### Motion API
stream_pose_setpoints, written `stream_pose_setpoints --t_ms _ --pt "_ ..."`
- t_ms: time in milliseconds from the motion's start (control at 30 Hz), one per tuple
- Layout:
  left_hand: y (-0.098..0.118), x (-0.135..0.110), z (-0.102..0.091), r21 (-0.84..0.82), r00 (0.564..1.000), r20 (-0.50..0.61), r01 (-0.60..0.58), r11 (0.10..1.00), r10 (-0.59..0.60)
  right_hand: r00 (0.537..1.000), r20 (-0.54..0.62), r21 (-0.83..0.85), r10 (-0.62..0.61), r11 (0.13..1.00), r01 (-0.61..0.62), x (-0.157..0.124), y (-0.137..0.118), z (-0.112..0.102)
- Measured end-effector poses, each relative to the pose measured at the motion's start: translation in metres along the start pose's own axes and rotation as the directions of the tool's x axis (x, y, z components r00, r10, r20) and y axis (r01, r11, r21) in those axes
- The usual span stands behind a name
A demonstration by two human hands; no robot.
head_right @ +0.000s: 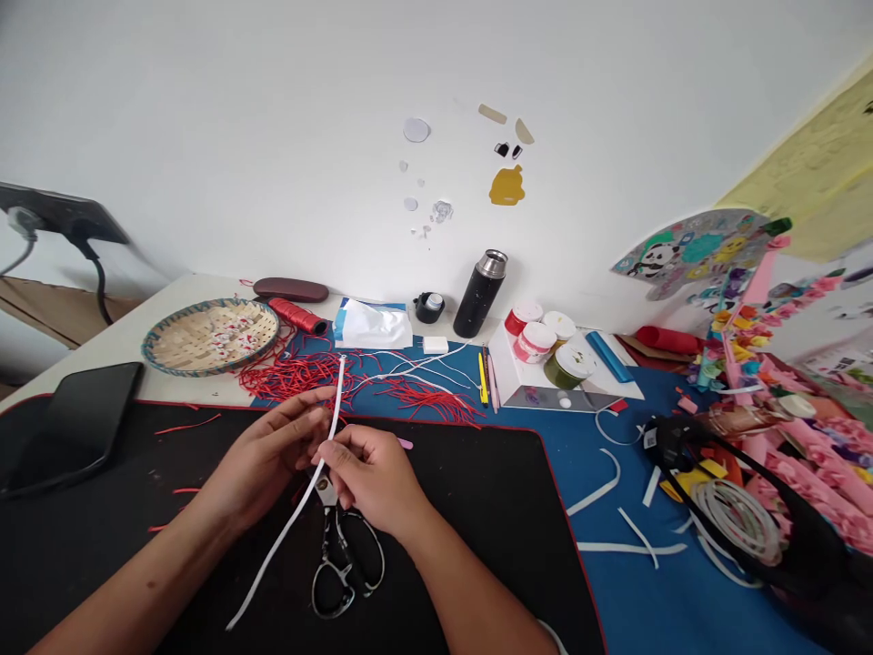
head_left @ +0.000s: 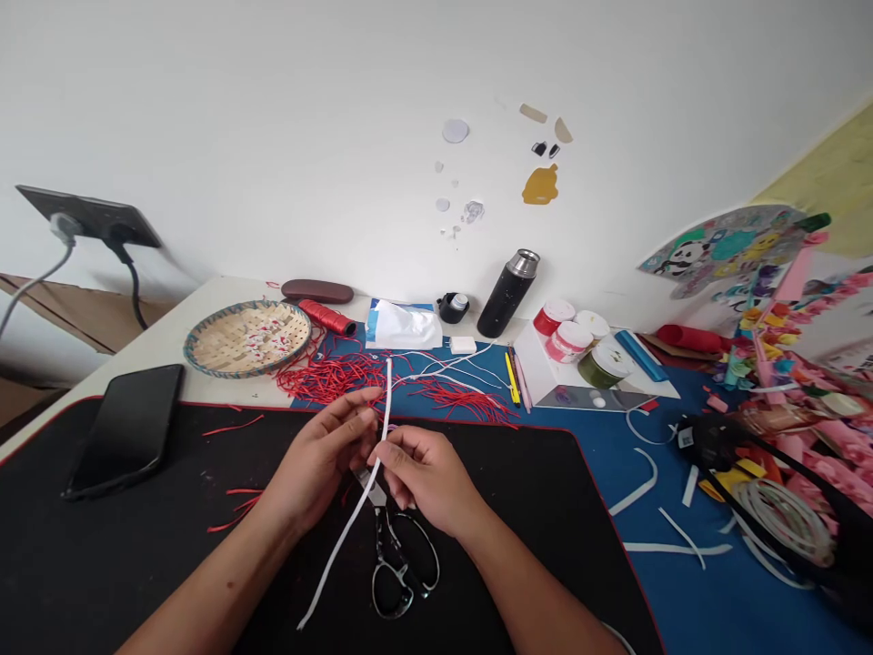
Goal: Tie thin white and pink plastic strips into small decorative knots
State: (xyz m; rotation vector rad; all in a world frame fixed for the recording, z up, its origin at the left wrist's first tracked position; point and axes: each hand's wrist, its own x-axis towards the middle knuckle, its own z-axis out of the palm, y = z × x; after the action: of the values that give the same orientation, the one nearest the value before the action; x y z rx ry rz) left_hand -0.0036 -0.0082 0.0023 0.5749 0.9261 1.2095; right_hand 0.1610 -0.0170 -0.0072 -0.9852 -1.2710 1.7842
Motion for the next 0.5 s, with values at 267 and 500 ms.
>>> stream_pose_setpoints --t_ms 267,500 --pt "0.032 -0.025 0.014 -0.122 0.969 0.246 -0.001 0.993 0.032 0.992 -0.126 0.027 -0.007 1.0 0.011 0.003 -0.002 -0.005" --pt "0.047 -0.065 0.002 -0.001 0.928 0.368 0.053 0.999 -0.05 0.982 -0.168 -0.027 0.084 0.996 -0.09 -0.003 -0.006 -0.002"
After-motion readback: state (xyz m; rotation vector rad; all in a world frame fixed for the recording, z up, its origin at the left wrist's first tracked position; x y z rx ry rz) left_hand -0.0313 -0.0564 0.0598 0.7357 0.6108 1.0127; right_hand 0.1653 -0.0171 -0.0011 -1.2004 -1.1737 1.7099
